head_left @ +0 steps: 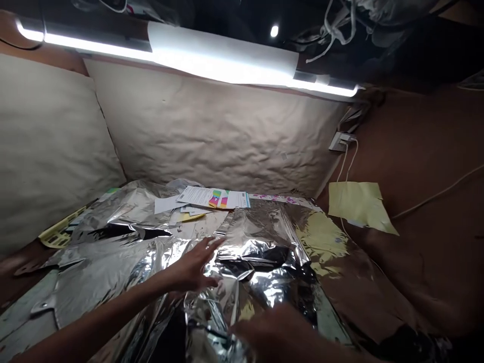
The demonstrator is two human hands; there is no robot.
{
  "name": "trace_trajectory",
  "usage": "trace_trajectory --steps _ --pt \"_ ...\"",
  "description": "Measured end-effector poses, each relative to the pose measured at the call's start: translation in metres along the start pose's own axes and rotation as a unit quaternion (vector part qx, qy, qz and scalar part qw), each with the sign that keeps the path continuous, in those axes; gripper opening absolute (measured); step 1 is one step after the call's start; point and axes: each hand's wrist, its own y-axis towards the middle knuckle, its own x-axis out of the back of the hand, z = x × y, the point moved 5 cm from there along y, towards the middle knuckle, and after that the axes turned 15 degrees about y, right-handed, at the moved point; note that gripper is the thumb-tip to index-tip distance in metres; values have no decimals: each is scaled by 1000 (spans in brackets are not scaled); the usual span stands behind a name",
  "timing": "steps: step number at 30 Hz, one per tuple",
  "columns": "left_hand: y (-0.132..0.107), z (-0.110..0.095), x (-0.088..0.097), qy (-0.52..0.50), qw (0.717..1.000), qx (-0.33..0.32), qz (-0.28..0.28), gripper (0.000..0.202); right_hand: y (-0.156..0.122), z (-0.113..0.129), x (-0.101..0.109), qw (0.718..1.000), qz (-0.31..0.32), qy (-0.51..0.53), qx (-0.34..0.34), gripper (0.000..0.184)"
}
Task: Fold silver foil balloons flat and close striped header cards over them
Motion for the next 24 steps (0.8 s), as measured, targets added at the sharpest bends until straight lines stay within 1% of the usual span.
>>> trace_trajectory --steps 1,2,3,4,5,6,7,9,11,12,14,16,18,19,20,21,22,23,24 --pt "1 -7 3 23 998 -49 13 76 7 -14 15 995 59 73 -30 1" --pt "2 -13 3 15 995 -83 43 55 14 -31 35 986 78 129 -70 5" --pt "5 -15 1 -15 992 -100 81 37 24 -51 56 976 90 169 -102 7" --pt "9 -16 -1 -49 987 -102 113 30 34 -70 77 967 96 206 -112 6" --pt "13 -15 -2 -75 984 -94 128 35 44 -92 95 955 97 247 -131 9" --pt "19 -12 -3 -98 985 -75 124 43 53 -117 111 939 90 281 -178 15" --pt "24 -7 -3 -124 985 -49 108 52 61 -143 123 924 78 293 -231 22" --pt "33 1 -9 -201 974 9 100 64 77 -187 139 919 64 272 -280 26" --pt "38 8 -18 -291 948 61 116 66 90 -222 143 916 60 234 -320 26" --pt "39 9 -23 -319 937 74 123 64 97 -236 141 914 60 215 -339 25" --pt "42 12 -28 -323 936 80 115 65 110 -259 133 910 57 177 -370 20" --pt "43 14 -29 -285 950 94 90 80 123 -276 123 910 51 142 -386 19" --pt "45 13 -25 -188 975 114 43 98 133 -286 112 915 38 112 -386 24" --pt "46 11 -21 -114 986 124 1 102 136 -289 107 919 26 99 -380 26" --pt "47 6 -15 -28 990 126 -50 101 138 -291 104 925 11 87 -371 28" --pt "49 -1 -10 59 986 118 -101 96 139 -290 102 930 -7 75 -361 31" --pt "52 -9 -9 135 977 97 -137 89 138 -287 100 934 -28 63 -351 35" --pt "57 -17 -12 192 968 64 -148 82 135 -281 99 938 -51 50 -339 41" --pt "62 -24 -20 227 964 24 -135 77 131 -273 97 942 -75 35 -327 48"
